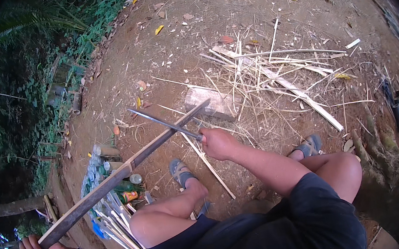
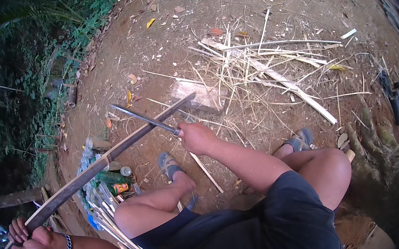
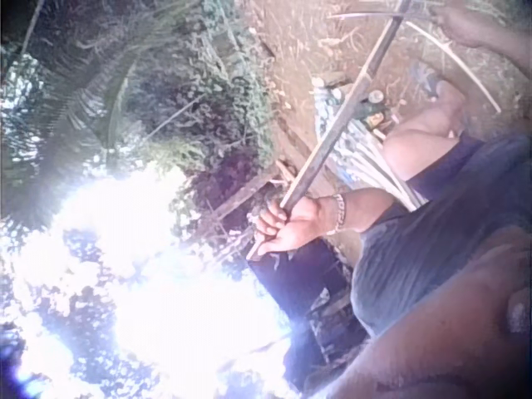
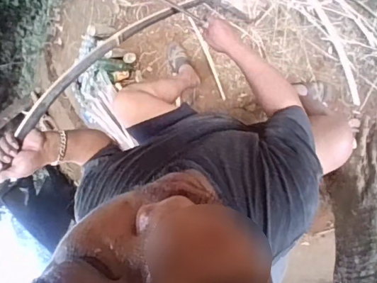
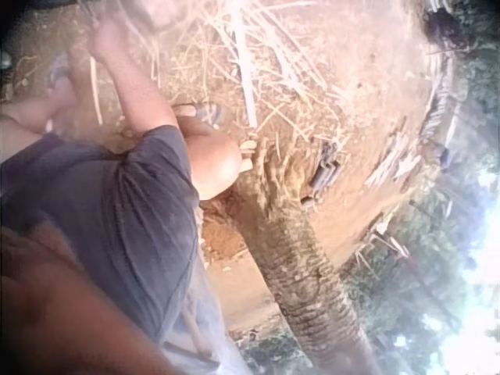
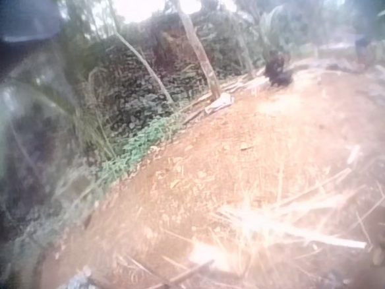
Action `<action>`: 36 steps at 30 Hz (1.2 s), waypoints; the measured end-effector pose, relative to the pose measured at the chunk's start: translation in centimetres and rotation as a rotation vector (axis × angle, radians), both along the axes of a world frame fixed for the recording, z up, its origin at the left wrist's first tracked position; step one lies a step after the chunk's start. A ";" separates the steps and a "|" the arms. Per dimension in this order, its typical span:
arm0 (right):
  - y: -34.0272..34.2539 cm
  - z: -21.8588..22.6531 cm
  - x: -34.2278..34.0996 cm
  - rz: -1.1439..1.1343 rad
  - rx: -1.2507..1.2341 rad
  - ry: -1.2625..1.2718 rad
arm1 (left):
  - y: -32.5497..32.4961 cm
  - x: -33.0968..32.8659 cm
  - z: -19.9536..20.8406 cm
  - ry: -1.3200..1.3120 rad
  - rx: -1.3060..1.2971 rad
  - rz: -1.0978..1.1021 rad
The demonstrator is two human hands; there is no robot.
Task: The person uses a long knife to shave down the surface of a long piece of bamboo or wood, holding the material with one hand while drawing the blade toward themselves.
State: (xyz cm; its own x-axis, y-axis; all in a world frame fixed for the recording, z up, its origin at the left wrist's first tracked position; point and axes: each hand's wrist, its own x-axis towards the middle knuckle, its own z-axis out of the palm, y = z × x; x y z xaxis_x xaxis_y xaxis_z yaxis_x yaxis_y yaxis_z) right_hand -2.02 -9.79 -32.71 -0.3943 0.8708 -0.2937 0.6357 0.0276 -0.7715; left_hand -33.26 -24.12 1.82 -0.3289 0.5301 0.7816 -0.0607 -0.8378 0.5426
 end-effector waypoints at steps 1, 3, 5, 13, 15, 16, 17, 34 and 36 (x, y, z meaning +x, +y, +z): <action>0.3 -1.2 0.1 -0.060 -0.054 -0.004 | 0.4 -0.2 0.1 0.014 0.000 -0.022; 1.4 -6.3 0.2 -0.165 -0.148 -0.004 | 0.2 -0.6 0.6 0.026 -0.001 -0.018; 2.8 -13.6 3.7 -0.367 -0.259 -0.021 | -0.1 -1.0 0.6 -0.014 -0.018 0.018; 3.7 -19.4 6.1 -0.353 -0.241 -0.122 | 1.6 -2.2 -1.1 -0.111 -0.002 0.108; 2.3 -19.1 4.8 -0.398 -0.311 -0.027 | 1.0 -3.3 -1.4 -0.050 0.029 0.052; 1.3 -19.6 4.6 -0.459 -0.330 0.035 | 1.2 -2.6 -1.8 -0.052 0.041 0.037; 0.5 -19.5 4.2 -0.508 -0.345 0.101 | 1.4 -1.0 -2.1 -0.051 0.056 0.031; -8.7 8.7 -4.2 -0.150 0.158 0.398 | 0.5 3.4 -2.3 0.058 0.188 -0.343; -8.5 8.5 -4.7 -0.101 0.189 0.361 | -0.1 4.0 -2.6 0.089 0.190 -0.405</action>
State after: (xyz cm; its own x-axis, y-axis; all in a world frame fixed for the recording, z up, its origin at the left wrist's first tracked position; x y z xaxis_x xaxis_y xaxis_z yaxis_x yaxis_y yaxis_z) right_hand -6.76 -18.26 -24.22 -0.3531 0.9355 0.0160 0.3324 0.1414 -0.9325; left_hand -29.28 -24.26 -0.82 -0.0513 0.4463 0.8934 -0.3642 -0.8413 0.3994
